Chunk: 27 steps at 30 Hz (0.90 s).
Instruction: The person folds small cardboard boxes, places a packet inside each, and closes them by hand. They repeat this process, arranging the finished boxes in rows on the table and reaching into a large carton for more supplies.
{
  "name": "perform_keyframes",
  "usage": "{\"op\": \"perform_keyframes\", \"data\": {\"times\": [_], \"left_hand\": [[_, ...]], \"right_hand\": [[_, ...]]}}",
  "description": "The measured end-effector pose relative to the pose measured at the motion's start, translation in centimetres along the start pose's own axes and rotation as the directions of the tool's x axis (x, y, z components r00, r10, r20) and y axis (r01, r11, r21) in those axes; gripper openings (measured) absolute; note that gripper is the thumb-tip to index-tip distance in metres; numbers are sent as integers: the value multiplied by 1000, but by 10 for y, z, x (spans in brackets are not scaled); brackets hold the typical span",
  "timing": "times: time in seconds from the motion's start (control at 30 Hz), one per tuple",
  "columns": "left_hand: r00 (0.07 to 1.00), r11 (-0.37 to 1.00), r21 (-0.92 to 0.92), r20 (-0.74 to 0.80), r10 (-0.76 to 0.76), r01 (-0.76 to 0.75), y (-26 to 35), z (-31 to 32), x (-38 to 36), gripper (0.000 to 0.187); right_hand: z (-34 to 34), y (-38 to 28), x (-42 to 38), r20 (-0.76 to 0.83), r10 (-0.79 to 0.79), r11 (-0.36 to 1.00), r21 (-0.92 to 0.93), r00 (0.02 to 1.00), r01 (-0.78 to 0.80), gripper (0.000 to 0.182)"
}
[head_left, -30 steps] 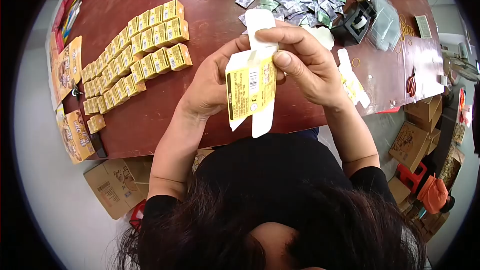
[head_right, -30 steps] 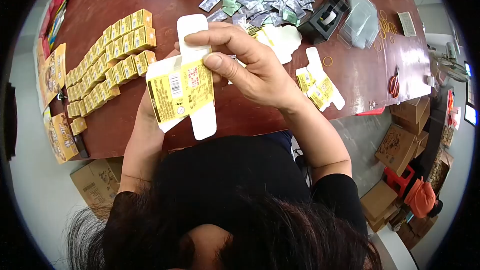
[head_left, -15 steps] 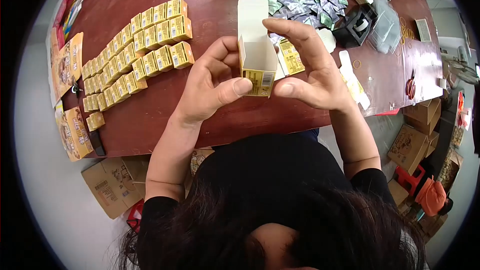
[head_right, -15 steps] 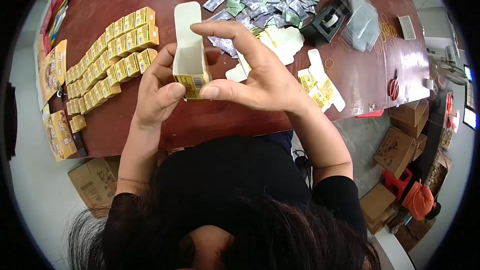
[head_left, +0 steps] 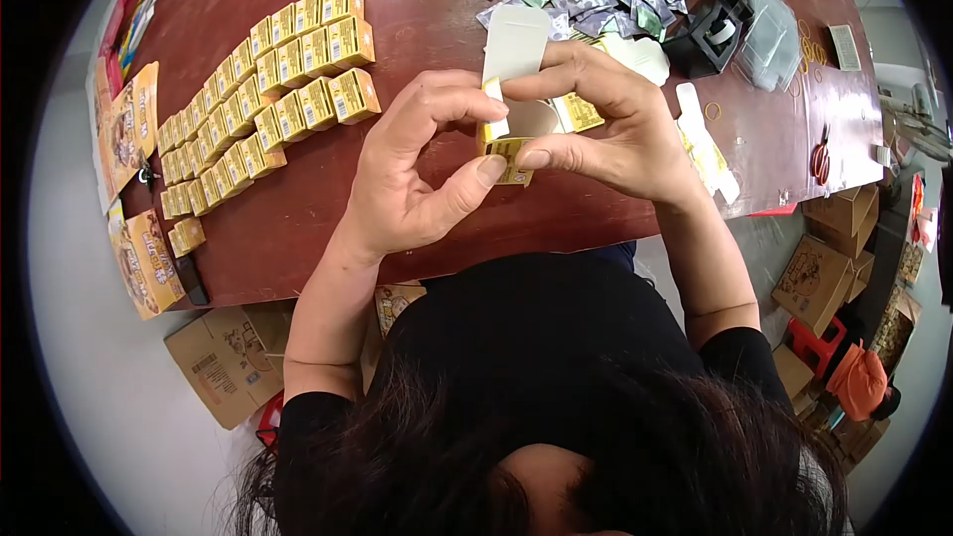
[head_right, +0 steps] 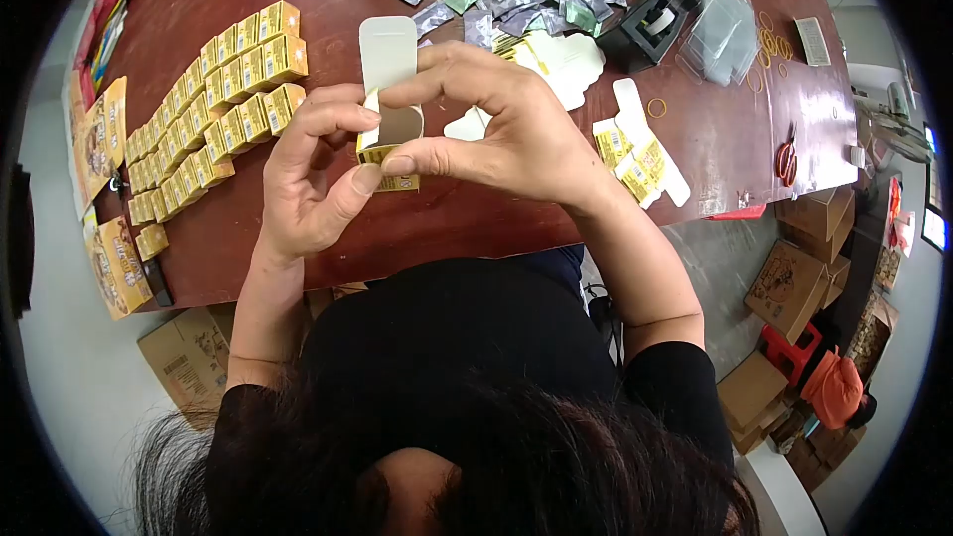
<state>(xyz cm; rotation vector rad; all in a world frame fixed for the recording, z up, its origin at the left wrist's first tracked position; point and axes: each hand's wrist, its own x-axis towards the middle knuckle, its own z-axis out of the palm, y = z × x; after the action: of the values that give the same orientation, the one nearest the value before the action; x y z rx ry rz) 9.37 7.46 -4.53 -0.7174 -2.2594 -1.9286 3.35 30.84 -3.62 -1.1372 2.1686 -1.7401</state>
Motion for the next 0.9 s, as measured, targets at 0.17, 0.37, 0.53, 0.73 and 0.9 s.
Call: {"op": "perform_keyframes", "data": {"times": [0.17, 0.37, 0.53, 0.73, 0.9], "left_hand": [[997, 989, -130, -11, -71, 69, -2, -2, 2, 34], [986, 954, -259, -32, -166, 152, 1, -2, 2, 36], [971, 949, -237, -74, -229, 206, 5, -1, 5, 43], [960, 933, -294, -122, -253, 209, -2, 1, 7, 50], [938, 914, -313, -145, -314, 257, -1, 5, 8, 50]], "right_hand": [[6, 1, 3, -57, -26, 999, 33, 998, 28, 44], [10, -9, 5, -1, 10, 996, 88, 1000, -10, 44], [9, 4, 9, -54, -59, 998, 5, 997, 60, 32], [14, 0, 16, -186, 65, 944, 329, 980, -1, 25], [15, -7, 20, -123, 191, 958, 238, 974, -158, 24]]}}
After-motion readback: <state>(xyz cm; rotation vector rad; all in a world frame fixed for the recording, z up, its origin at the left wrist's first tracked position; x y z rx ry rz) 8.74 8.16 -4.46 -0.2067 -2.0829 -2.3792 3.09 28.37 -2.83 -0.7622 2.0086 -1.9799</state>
